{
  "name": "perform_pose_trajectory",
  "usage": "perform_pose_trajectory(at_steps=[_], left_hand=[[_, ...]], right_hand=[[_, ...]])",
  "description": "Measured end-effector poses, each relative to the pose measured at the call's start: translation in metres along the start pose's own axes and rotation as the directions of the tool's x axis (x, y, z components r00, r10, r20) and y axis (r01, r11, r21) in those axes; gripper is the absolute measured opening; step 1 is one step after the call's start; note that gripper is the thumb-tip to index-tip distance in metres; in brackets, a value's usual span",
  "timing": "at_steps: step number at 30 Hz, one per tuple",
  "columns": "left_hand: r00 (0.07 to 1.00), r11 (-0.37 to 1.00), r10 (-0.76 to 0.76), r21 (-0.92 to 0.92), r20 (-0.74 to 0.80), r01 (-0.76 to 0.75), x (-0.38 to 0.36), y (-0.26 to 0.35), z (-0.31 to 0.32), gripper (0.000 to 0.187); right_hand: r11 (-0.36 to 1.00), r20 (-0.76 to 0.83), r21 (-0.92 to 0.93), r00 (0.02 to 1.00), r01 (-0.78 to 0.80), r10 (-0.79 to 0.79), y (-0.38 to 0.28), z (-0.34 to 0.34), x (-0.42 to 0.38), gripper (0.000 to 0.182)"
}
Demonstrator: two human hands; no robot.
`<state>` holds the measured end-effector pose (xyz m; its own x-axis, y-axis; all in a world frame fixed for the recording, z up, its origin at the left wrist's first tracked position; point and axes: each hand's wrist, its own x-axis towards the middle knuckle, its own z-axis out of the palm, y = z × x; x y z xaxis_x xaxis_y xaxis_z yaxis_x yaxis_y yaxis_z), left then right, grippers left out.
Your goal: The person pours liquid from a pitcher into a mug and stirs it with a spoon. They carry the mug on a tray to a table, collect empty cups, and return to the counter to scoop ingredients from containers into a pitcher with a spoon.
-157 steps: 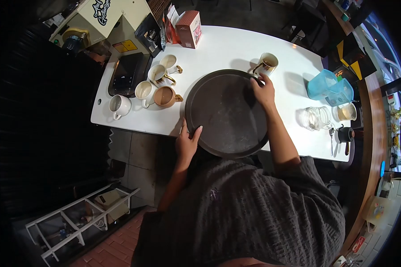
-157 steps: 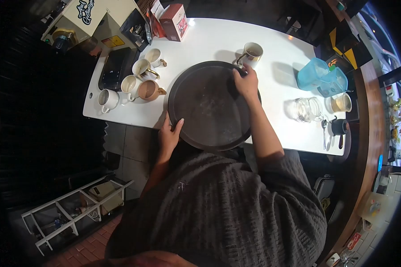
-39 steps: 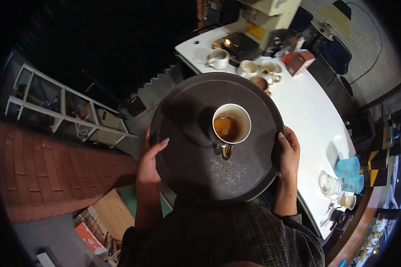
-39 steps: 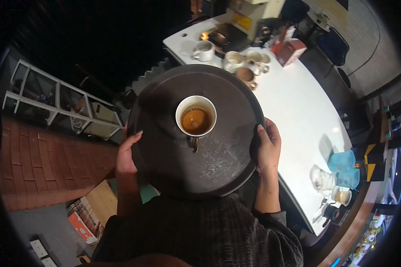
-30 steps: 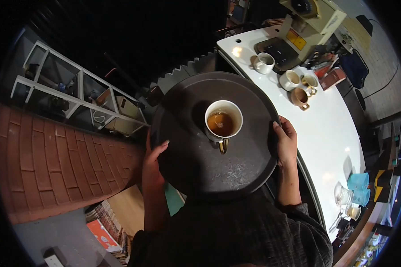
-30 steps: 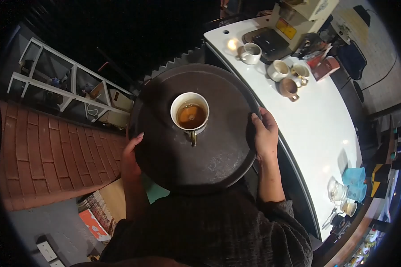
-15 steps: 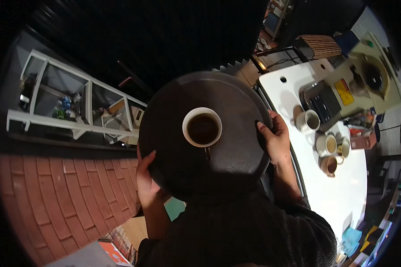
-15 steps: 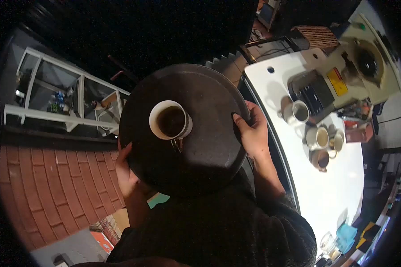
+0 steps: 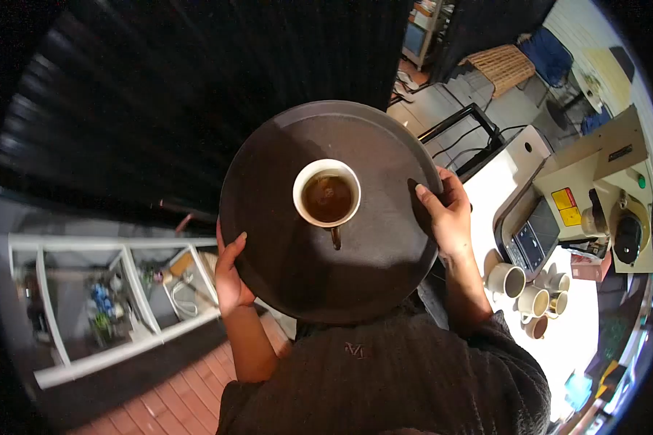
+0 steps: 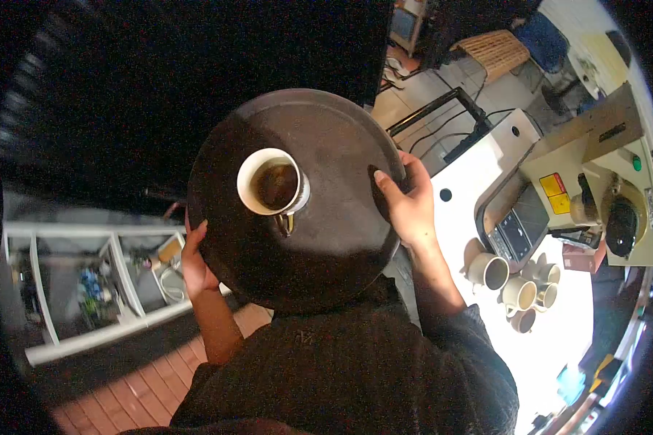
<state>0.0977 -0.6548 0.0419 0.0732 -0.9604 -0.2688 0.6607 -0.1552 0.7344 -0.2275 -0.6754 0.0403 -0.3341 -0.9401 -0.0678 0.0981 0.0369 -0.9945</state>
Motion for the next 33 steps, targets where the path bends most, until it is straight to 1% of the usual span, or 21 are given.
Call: perform_pose_trajectory(at_steps=[2,4,5,6,7,8,9,10,12,13,17,18,20,21,22,23,26,28,30,32,33], left_hand=[[0.997,0.998,-0.058,0.029,0.055,0.056,0.054,0.007,0.008,0.058],[0.981,0.993,-0.114,0.030,0.157,0.111,0.108,0.017,0.018,0.065],[0.972,0.988,-0.141,0.087,0.191,0.126,0.135,0.021,0.023,0.067],[0.963,0.984,-0.165,0.096,0.215,0.147,0.157,0.026,0.031,0.067],[0.948,0.972,-0.202,0.172,0.248,0.162,0.180,0.031,0.041,0.067],[0.930,0.955,-0.234,0.245,0.283,0.166,0.205,0.036,0.054,0.068],[0.915,0.952,-0.249,0.253,0.316,0.172,0.229,0.038,0.067,0.068],[0.892,0.940,-0.286,0.282,0.350,0.191,0.251,0.038,0.079,0.068],[0.840,0.906,-0.373,0.349,0.394,0.238,0.285,0.035,0.101,0.069],[0.803,0.898,-0.419,0.324,0.423,0.298,0.300,0.031,0.115,0.068],[0.720,0.847,-0.512,0.418,0.469,0.330,0.364,-0.005,0.163,0.067],[0.701,0.840,-0.525,0.427,0.483,0.335,0.380,-0.017,0.174,0.067],[0.609,0.805,-0.590,0.442,0.530,0.395,0.409,-0.043,0.200,0.066],[0.593,0.799,-0.599,0.449,0.538,0.401,0.419,-0.054,0.214,0.066],[0.549,0.778,-0.628,0.465,0.551,0.423,0.430,-0.065,0.230,0.066],[0.504,0.758,-0.653,0.484,0.566,0.437,0.441,-0.075,0.249,0.065],[0.427,0.748,-0.664,0.529,0.614,0.401,0.466,-0.109,0.306,0.064],[0.388,0.720,-0.694,0.566,0.607,0.401,0.476,-0.122,0.346,0.063],[0.312,0.685,-0.726,0.606,0.612,0.405,0.486,-0.138,0.384,0.064],[0.271,0.670,-0.739,0.628,0.617,0.396,0.492,-0.157,0.417,0.064],[0.252,0.669,-0.739,0.632,0.625,0.391,0.495,-0.167,0.427,0.064]], right_hand=[[0.999,-0.082,0.029,0.996,0.035,-0.033,0.008,0.006,0.026,0.034],[0.997,-0.188,-0.058,0.980,0.060,-0.070,0.011,0.015,0.047,0.034],[0.999,-0.235,-0.027,0.971,0.042,-0.048,0.006,0.023,0.053,0.035],[0.999,-0.269,-0.031,0.962,0.045,-0.052,0.003,0.030,0.059,0.035],[1.000,-0.323,-0.015,0.946,0.014,-0.018,0.000,0.034,0.065,0.035],[1.000,-0.376,0.006,0.927,-0.009,0.011,-0.004,0.038,0.073,0.036],[0.999,-0.416,-0.003,0.908,0.050,-0.047,0.001,0.039,0.082,0.035],[0.998,-0.449,-0.006,0.892,0.059,-0.055,-0.003,0.042,0.090,0.035],[1.000,-0.536,0.020,0.844,0.023,-0.009,-0.011,0.046,0.099,0.035],[0.999,-0.586,0.028,0.810,0.042,-0.017,-0.009,0.046,0.105,0.036],[0.996,-0.703,0.044,0.711,0.079,-0.025,-0.008,0.035,0.130,0.038],[0.998,-0.740,0.036,0.673,0.055,-0.011,-0.008,0.031,0.137,0.038],[0.999,-0.786,0.023,0.618,0.032,-0.002,-0.002,0.019,0.151,0.039],[0.999,-0.816,0.003,0.577,0.049,-0.026,0.005,0.010,0.160,0.039],[0.998,-0.843,-0.016,0.536,0.067,-0.049,0.009,0.002,0.168,0.039],[0.997,-0.853,-0.017,0.519,0.077,-0.055,0.009,-0.006,0.176,0.039],[0.996,-0.896,0.030,0.444,0.086,-0.012,-0.002,-0.026,0.203,0.039],[0.990,-0.927,0.039,0.375,0.139,-0.016,-0.013,-0.037,0.220,0.039],[0.988,-0.948,0.024,0.318,0.154,-0.026,-0.012,-0.052,0.233,0.038],[0.987,-0.966,0.021,0.256,0.157,-0.020,-0.012,-0.063,0.242,0.038],[0.987,-0.970,-0.006,0.239,0.161,-0.045,-0.014,-0.067,0.245,0.038]])
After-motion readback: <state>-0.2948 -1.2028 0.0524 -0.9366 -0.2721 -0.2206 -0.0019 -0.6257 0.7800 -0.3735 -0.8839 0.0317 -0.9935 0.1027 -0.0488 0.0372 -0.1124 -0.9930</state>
